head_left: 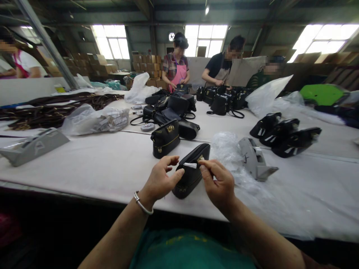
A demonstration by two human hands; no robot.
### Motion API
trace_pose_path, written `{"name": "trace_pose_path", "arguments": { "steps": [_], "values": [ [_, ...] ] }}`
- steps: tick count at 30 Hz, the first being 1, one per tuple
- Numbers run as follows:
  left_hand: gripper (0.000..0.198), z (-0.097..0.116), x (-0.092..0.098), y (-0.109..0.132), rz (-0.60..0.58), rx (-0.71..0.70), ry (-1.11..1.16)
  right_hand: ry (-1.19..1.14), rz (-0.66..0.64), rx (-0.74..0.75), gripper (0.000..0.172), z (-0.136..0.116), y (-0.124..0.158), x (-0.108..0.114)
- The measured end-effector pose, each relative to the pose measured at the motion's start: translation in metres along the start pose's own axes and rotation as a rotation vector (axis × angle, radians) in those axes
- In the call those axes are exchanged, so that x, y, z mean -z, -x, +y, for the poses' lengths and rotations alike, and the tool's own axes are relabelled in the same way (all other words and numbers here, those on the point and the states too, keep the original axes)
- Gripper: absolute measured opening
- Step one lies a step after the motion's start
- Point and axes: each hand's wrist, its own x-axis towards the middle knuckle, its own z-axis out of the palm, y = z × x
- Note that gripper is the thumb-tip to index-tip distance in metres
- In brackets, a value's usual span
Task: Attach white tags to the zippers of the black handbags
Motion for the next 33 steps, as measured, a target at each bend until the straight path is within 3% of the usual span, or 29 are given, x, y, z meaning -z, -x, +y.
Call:
{"name": "trace_pose_path", "arguments": {
  "steps": [6,12,16,20,23,26,29,33],
  "values": [
    [0.022,0.007,-0.009,-0.010,0.022,0.024,0.084,0.029,-0.092,0.047,0.012,0.003,0.007,-0.011],
    [0.021,0.012,-0.014,-0.012,0.012,0.148,0.386,0.085,-0.134,0.109,0.017,0.014,-0.013,-0.013],
    [0.021,0.013,-0.013,-0.013,0.021,0.151,0.422,0.128,-0.143,0.140,0.020,0.019,-0.016,-0.016],
    [0.021,0.005,-0.013,-0.012,0.055,0.004,0.271,0.183,-0.153,0.227,0.030,0.023,-0.007,-0.018],
    [0.026,-0.001,-0.013,-0.008,0.122,-0.217,-0.034,0.283,-0.213,0.293,0.041,0.024,0.000,-0.016],
    [0.033,-0.003,-0.009,-0.005,0.097,-0.336,-0.303,0.334,-0.284,0.296,0.052,0.024,0.007,-0.006],
    [0.036,-0.006,-0.002,0.000,0.097,-0.374,-0.379,0.261,-0.232,0.234,0.053,0.027,0.019,0.006],
    [0.029,-0.024,0.000,0.019,0.223,-0.261,-0.271,0.080,-0.208,-0.010,0.030,0.035,0.045,0.014]
  ]
}}
